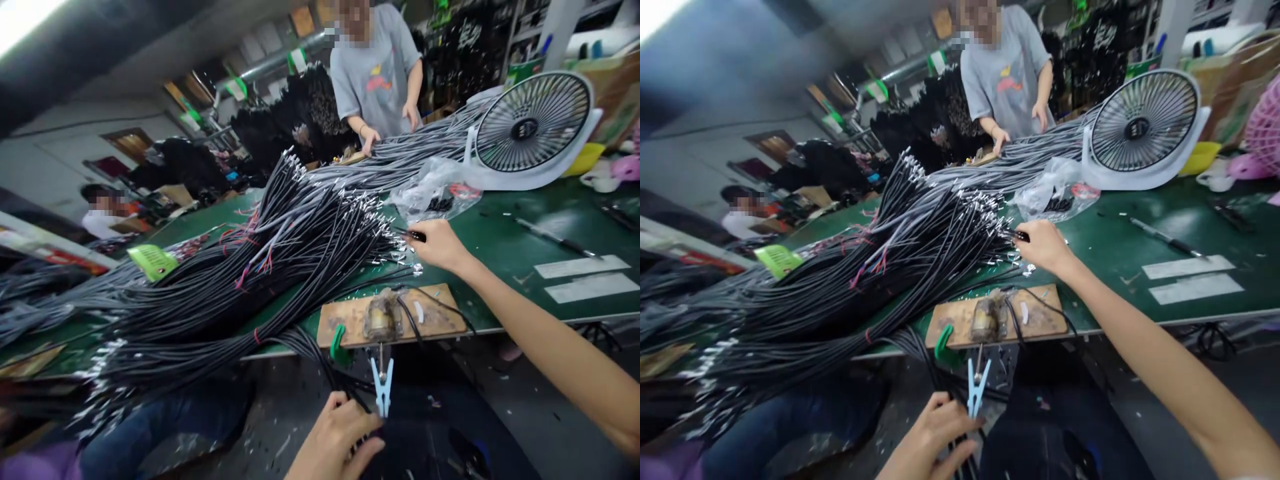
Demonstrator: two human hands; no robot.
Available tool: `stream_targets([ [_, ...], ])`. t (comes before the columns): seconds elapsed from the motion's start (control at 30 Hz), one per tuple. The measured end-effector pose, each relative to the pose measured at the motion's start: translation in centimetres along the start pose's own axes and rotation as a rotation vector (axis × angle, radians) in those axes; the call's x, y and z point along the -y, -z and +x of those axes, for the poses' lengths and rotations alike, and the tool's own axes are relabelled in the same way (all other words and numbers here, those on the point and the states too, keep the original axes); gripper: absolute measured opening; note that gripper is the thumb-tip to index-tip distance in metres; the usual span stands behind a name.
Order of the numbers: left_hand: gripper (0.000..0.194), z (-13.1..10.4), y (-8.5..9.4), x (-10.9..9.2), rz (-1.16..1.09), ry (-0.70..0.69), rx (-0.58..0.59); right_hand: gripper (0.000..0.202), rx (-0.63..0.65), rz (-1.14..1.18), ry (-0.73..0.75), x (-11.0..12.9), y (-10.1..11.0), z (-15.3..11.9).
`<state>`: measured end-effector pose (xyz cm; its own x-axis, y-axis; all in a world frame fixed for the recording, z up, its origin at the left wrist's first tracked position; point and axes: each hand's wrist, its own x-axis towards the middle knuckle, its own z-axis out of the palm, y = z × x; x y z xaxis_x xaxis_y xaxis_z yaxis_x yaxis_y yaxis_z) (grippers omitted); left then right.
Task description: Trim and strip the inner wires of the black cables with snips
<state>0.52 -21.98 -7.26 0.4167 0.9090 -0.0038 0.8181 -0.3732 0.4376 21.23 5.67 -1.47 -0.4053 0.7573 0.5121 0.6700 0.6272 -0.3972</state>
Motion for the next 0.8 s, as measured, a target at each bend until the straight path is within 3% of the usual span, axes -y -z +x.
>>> stream_targets([
  [0.07,0.015,0.5,1.8,0.3,-0.126,0.006,-0.052,0.021,0.034,-0.016,0.004,-0.4,0.5,0.9],
  [0.17,0.015,2.1,4.2,1.5,-0.221,0.114,-0.282,0.020,0.063,-0.035,0.002,-0.5,1.0,2.4],
  [0.23,0.015,4.1,5.8,2.2,-0.245,0.161,-0.443,0.023,0.063,-0.044,-0.008,-0.4,1.1,3.2],
  [0.3,0.013,7.0,7.2,2.4,-0.227,0.127,-0.514,0.026,0.066,-0.051,-0.016,-0.2,1.0,3.5],
  [0.43,0.010,14.5,9.0,1.8,-0.145,-0.023,-0.375,0.017,0.105,-0.074,-0.019,-0.3,0.7,2.6],
  [0.57,0.023,20.8,8.8,2.2,-0.197,-0.109,-0.171,0.014,0.129,-0.098,-0.048,-0.8,1.3,1.7],
  [0.67,0.003,23.1,8.3,3.2,-0.294,-0.145,-0.096,0.014,0.111,-0.090,-0.071,-1.1,2.0,1.6],
  [0.8,0.027,23.1,8.4,4.3,-0.423,-0.038,-0.198,0.017,0.043,-0.033,-0.069,-0.3,2.6,1.5],
])
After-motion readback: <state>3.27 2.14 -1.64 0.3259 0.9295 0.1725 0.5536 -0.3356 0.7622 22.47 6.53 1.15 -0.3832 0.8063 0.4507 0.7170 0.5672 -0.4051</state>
